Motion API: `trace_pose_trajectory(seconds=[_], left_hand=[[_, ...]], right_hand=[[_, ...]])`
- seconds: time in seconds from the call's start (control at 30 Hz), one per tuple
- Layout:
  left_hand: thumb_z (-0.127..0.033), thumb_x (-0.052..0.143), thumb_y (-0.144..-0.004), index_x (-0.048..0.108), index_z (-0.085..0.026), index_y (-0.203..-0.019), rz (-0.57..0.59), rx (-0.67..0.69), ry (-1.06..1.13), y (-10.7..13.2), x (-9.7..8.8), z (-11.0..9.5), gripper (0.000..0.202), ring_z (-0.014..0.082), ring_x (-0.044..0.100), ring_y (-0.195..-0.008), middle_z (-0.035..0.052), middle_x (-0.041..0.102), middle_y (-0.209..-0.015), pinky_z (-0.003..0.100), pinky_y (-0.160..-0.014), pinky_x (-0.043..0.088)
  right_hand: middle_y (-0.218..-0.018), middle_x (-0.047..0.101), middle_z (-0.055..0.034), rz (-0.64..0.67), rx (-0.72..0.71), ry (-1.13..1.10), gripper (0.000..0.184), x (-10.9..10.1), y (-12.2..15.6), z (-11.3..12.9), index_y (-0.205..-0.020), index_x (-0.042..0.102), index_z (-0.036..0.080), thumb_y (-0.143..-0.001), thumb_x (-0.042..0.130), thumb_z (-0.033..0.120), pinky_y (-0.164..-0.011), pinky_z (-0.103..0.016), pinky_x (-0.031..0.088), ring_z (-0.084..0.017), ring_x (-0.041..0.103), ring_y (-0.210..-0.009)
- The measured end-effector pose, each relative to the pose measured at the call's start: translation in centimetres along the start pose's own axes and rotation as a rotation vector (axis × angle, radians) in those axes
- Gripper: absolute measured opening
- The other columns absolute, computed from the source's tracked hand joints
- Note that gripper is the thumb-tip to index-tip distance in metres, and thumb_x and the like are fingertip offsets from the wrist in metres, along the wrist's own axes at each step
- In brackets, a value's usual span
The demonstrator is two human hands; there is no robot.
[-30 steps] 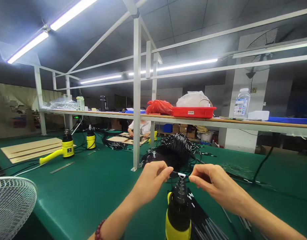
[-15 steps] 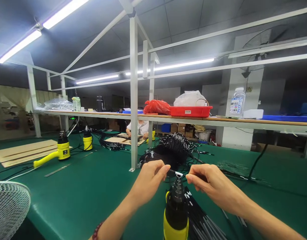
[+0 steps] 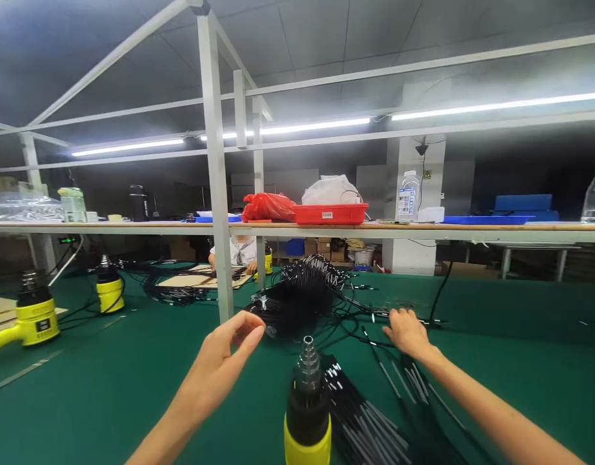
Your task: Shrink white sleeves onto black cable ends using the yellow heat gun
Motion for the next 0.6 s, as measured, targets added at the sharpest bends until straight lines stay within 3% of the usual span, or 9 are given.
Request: trace_pose_trajectory(seconds=[0.07, 0.2, 0.33, 0.43, 0.6], left_hand=[[-0.053, 0.047, -0.091, 0.059, -0.023, -0.086, 0.008, -0.018, -0.029, 0.0, -0.1, 0.7, 0.033, 0.0215, 0.055, -0.083, 0.0018, 0.063, -0.085, 0.029, -0.072, 0.041], [-0.054, 0.048, -0.09, 0.059, -0.023, -0.08, 0.014, -0.031, -0.067, 0.1, 0.1, 1.0, 0.035, 0.0208, 0.055, -0.081, 0.0001, 0.062, -0.081, 0.027, -0.07, 0.04], [-0.056, 0.047, -0.09, 0.058, -0.023, -0.08, 0.042, -0.044, -0.093, 0.5, 0.0, 1.3, 0.036, 0.0202, 0.054, -0.079, -0.0007, 0.06, -0.08, 0.026, -0.069, 0.04], [-0.057, 0.049, -0.089, 0.059, -0.023, -0.081, 0.047, -0.055, -0.095, 0.7, -0.6, 2.1, 0.036, 0.0206, 0.054, -0.08, -0.0008, 0.061, -0.081, 0.026, -0.069, 0.04], [-0.057, 0.05, -0.089, 0.059, -0.023, -0.081, 0.025, -0.05, -0.07, 0.8, -1.3, 2.8, 0.036, 0.0211, 0.055, -0.082, -0.0009, 0.061, -0.081, 0.026, -0.072, 0.04]], right_hand=[[-0.111, 0.063, -0.0071, 0.073, -0.003, 0.011, 0.02, 3.0, 0.4, -0.1, -0.108, 0.062, 0.014, -0.094, 0.062, 0.028, -0.092, -0.044, 0.048, -0.023, 0.06, -0.103], [-0.104, 0.066, -0.0043, 0.266, -0.049, -0.037, 0.015, 9.6, 1.7, 1.9, -0.102, 0.065, 0.016, -0.094, 0.062, 0.029, -0.086, -0.039, 0.053, -0.02, 0.064, -0.097], [-0.108, 0.066, -0.005, 0.359, 0.014, -0.044, 0.017, 14.7, 2.5, 2.7, -0.106, 0.064, 0.016, -0.093, 0.064, 0.027, -0.087, -0.04, 0.054, -0.021, 0.064, -0.1], [-0.113, 0.065, -0.0059, 0.38, 0.063, -0.05, 0.022, 16.7, 2.6, 2.5, -0.111, 0.063, 0.016, -0.092, 0.066, 0.027, -0.09, -0.042, 0.053, -0.023, 0.063, -0.104], [-0.109, 0.066, -0.0052, 0.417, 0.051, -0.127, 0.019, 18.0, 2.4, 2.2, -0.107, 0.064, 0.016, -0.093, 0.065, 0.028, -0.088, -0.041, 0.053, -0.022, 0.064, -0.102]])
Point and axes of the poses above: each hand's wrist, its own y-axis away from the middle knuckle, its own x-axis out of the palm, z = x × y, the point moved 7 cm from there along -y, towards the middle knuckle
